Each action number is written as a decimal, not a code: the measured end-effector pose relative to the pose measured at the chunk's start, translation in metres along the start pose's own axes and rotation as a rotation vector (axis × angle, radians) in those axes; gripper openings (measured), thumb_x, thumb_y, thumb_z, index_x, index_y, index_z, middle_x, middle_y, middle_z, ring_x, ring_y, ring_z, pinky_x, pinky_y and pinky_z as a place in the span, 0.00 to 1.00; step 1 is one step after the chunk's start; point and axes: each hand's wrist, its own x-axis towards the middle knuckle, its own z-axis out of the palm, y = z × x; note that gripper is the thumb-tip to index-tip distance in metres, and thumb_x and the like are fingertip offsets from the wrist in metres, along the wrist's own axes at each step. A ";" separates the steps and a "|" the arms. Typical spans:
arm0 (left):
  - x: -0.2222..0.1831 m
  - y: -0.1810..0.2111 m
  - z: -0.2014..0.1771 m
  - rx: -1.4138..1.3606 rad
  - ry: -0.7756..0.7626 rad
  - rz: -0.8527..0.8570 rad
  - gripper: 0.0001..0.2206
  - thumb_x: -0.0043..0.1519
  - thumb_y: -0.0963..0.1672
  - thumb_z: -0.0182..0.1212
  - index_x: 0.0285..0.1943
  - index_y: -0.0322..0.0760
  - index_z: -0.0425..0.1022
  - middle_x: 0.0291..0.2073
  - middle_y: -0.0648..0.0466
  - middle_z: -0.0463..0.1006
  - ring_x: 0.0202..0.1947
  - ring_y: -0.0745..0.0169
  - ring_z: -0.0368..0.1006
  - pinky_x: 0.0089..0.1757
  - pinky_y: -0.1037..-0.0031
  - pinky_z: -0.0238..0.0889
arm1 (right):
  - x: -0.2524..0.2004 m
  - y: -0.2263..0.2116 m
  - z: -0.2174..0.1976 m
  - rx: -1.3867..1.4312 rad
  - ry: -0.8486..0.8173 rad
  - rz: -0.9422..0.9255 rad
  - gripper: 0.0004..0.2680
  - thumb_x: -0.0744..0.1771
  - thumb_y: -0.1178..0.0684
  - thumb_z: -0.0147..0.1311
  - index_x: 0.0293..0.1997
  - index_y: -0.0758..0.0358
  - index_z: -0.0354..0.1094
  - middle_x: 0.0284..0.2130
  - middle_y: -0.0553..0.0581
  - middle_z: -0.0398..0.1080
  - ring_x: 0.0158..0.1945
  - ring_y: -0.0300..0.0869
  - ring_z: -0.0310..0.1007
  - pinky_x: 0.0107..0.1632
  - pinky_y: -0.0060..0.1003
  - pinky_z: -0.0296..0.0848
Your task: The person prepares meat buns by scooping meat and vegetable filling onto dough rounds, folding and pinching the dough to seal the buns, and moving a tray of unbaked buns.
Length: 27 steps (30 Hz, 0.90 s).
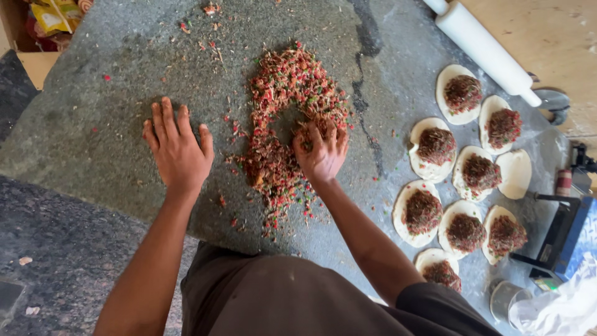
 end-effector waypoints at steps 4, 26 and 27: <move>0.004 0.001 0.003 0.047 -0.037 -0.007 0.23 0.75 0.50 0.43 0.72 0.28 0.66 0.75 0.33 0.57 0.77 0.33 0.49 0.69 0.41 0.40 | 0.006 0.006 0.017 0.016 -0.124 0.079 0.15 0.66 0.35 0.56 0.53 0.45 0.77 0.59 0.68 0.72 0.59 0.64 0.72 0.63 0.61 0.68; -0.004 -0.006 0.007 0.034 0.078 0.046 0.24 0.74 0.51 0.43 0.71 0.29 0.66 0.74 0.34 0.58 0.76 0.35 0.49 0.69 0.44 0.40 | 0.048 -0.017 -0.086 0.423 -0.709 0.063 0.33 0.63 0.23 0.53 0.70 0.56 0.61 0.70 0.63 0.54 0.70 0.55 0.54 0.66 0.57 0.62; -0.004 -0.005 0.006 0.048 0.070 0.048 0.24 0.73 0.51 0.43 0.71 0.28 0.66 0.73 0.34 0.58 0.76 0.35 0.49 0.69 0.44 0.41 | 0.040 -0.029 -0.084 0.422 -0.721 0.064 0.33 0.63 0.23 0.53 0.70 0.56 0.61 0.70 0.63 0.54 0.70 0.55 0.54 0.66 0.57 0.62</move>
